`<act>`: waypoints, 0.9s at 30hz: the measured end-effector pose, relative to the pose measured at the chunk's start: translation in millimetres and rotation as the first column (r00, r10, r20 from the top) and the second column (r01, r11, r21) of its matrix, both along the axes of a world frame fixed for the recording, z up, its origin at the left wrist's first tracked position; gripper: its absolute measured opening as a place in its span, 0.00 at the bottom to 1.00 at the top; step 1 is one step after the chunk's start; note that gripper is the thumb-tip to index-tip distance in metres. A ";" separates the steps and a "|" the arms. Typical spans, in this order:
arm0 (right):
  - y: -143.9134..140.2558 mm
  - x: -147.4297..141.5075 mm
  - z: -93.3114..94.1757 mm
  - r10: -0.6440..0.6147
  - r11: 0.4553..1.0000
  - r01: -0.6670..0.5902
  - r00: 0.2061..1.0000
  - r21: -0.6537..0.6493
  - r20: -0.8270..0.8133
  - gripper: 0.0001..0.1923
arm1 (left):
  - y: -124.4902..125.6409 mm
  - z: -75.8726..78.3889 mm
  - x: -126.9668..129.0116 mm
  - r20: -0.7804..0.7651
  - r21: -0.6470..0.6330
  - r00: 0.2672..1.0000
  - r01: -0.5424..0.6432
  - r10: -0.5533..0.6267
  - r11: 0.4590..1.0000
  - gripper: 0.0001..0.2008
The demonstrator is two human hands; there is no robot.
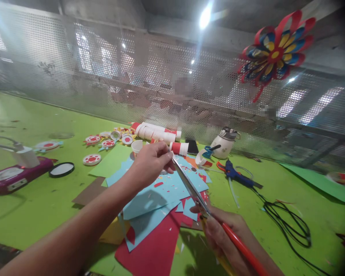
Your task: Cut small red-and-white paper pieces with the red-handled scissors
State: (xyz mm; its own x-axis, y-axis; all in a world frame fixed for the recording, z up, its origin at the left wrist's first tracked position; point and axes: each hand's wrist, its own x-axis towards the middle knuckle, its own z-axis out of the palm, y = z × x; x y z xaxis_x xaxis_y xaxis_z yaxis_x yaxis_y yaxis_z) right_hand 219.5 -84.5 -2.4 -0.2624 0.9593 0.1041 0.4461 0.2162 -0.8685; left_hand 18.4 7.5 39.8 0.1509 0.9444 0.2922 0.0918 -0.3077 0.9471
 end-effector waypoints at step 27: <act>1.4 -2.0 5.8 0.035 0.996 -0.045 0.992 0.074 0.125 0.29 | 0.9 0.0 -0.5 0.111 0.015 0.993 -0.046 0.044 0.999 0.08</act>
